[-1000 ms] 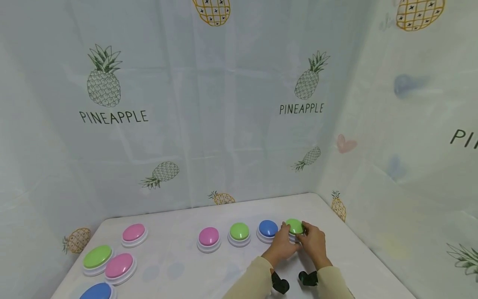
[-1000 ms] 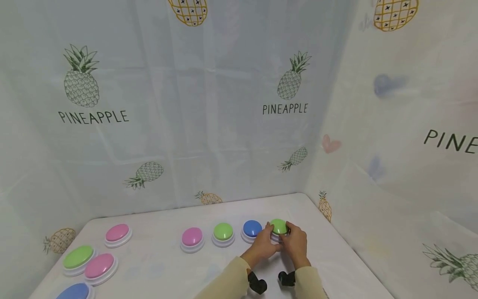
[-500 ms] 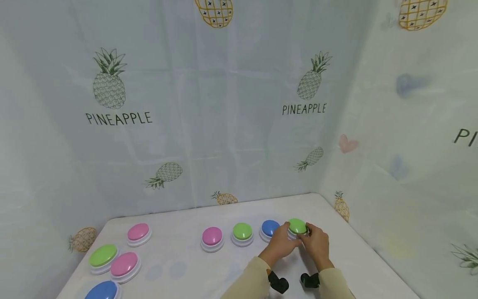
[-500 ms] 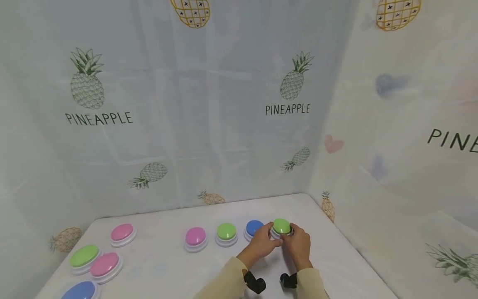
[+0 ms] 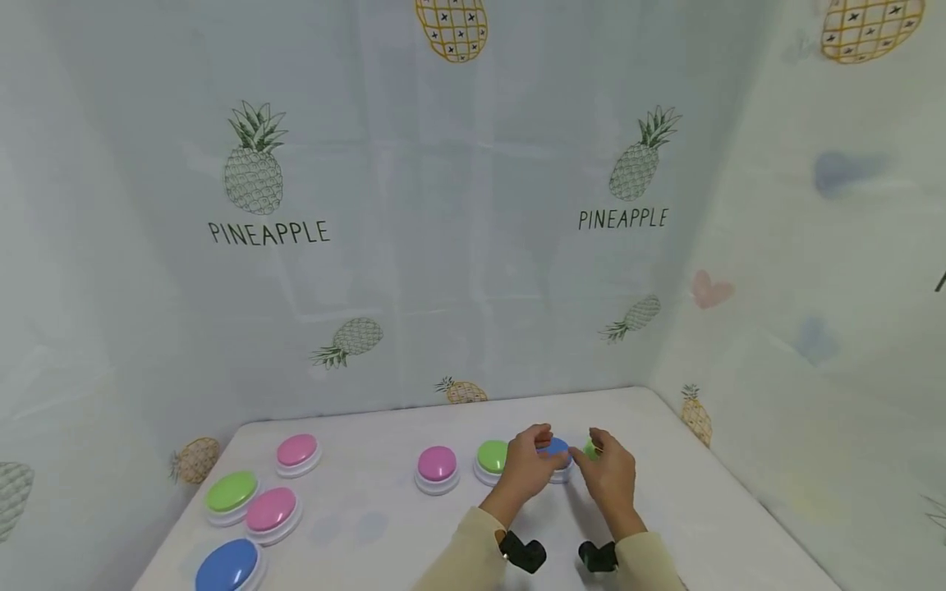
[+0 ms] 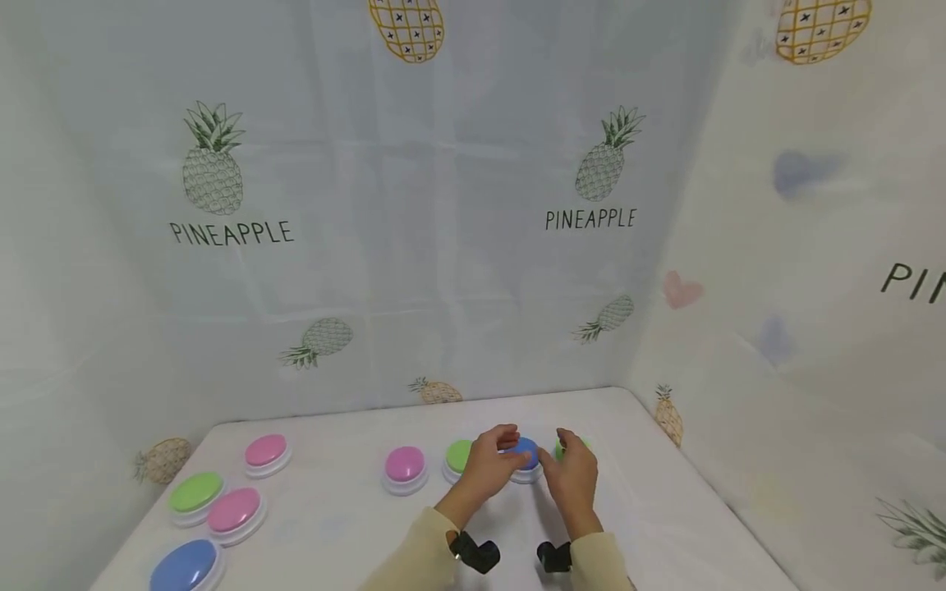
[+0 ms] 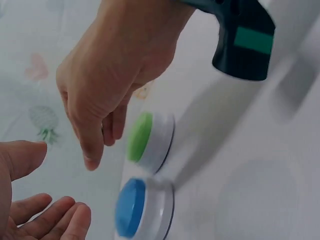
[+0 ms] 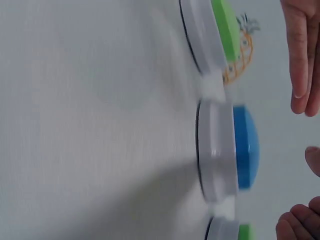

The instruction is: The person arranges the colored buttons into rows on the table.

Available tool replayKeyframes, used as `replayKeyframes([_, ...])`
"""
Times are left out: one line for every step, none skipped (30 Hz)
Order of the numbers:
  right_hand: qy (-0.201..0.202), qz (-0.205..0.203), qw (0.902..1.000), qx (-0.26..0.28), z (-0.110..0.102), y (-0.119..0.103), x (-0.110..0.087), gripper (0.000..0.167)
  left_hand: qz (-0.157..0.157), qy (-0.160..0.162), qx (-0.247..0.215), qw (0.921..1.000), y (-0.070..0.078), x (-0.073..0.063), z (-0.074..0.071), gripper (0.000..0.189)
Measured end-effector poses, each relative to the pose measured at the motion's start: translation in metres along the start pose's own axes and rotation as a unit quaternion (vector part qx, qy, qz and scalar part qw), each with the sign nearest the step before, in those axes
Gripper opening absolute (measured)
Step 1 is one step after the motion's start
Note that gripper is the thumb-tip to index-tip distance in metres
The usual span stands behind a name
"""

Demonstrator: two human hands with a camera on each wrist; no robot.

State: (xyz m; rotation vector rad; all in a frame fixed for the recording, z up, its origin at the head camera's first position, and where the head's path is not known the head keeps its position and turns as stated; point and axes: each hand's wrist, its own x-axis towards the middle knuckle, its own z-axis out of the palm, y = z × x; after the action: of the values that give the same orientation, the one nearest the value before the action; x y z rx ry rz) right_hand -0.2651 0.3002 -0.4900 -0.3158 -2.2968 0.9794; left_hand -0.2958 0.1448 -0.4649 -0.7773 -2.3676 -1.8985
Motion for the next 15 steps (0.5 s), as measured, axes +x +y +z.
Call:
replayKeyframes([-0.014, -0.007, 0.9999, 0.000, 0.004, -0.006, -0.002, 0.052, -0.001, 0.008, -0.002, 1.0000, -0.001, -0.001, -0.007, 0.052])
replayKeyframes([-0.026, -0.015, 0.9996, 0.002, 0.007, -0.011, -0.004, 0.053, -0.003, 0.016, -0.003, 0.9999, -0.003, -0.003, -0.014, 0.052])
replayKeyframes([-0.037, -0.023, 0.9990, 0.002, 0.011, -0.016, -0.006, 0.053, -0.006, 0.023, -0.003, 0.9997, -0.004, -0.004, -0.020, 0.052])
replayKeyframes([-0.047, -0.034, 0.9983, 0.002, 0.015, -0.021, -0.009, 0.053, -0.008, 0.029, -0.002, 0.9996, -0.005, -0.006, -0.027, 0.052])
replayKeyframes([-0.056, -0.046, 0.9973, 0.003, 0.020, -0.025, -0.011, 0.053, -0.011, 0.035, 0.003, 0.9993, -0.006, -0.008, -0.034, 0.052])
replayKeyframes([-0.066, -0.059, 0.9961, 0.007, 0.024, -0.029, -0.014, 0.053, -0.014, 0.041, 0.011, 0.9990, -0.007, -0.010, -0.041, 0.052])
replayKeyframes([-0.073, -0.069, 0.9949, 0.010, 0.028, -0.033, -0.017, 0.052, -0.019, 0.045, 0.020, 0.9986, -0.008, -0.012, -0.048, 0.052])
replayKeyframes([-0.079, -0.079, 0.9936, 0.016, 0.032, -0.037, -0.020, 0.052, -0.024, 0.048, 0.026, 0.9982, -0.008, -0.015, -0.054, 0.052])
replayKeyframes([-0.087, -0.089, 0.9920, 0.021, 0.036, -0.042, -0.022, 0.051, -0.027, 0.051, 0.033, 0.9978, -0.008, -0.017, -0.061, 0.051])
replayKeyframes([-0.095, -0.098, 0.9903, 0.027, 0.040, -0.047, -0.026, 0.051, -0.027, 0.054, 0.039, 0.9974, -0.009, -0.020, -0.068, 0.051])
replayKeyframes([-0.103, -0.104, 0.9887, 0.033, 0.044, -0.051, -0.028, 0.051, -0.027, 0.056, 0.047, 0.9970, -0.009, -0.023, -0.074, 0.049])
replayKeyframes([-0.111, -0.109, 0.9870, 0.040, 0.048, -0.056, -0.031, 0.051, -0.026, 0.059, 0.053, 0.9965, -0.009, -0.027, -0.081, 0.048])
replayKeyframes([-0.119, -0.111, 0.9856, 0.045, 0.051, -0.061, -0.033, 0.052, -0.024, 0.060, 0.059, 0.9961, -0.008, -0.031, -0.088, 0.046])
replayKeyframes([-0.126, -0.115, 0.9839, 0.053, 0.055, -0.066, -0.036, 0.052, -0.022, 0.062, 0.066, 0.9956, -0.007, -0.035, -0.095, 0.045])
replayKeyframes([-0.135, -0.115, 0.9822, 0.061, 0.058, -0.071, -0.039, 0.053, -0.020, 0.063, 0.076, 0.9949, -0.006, -0.039, -0.102, 0.043])
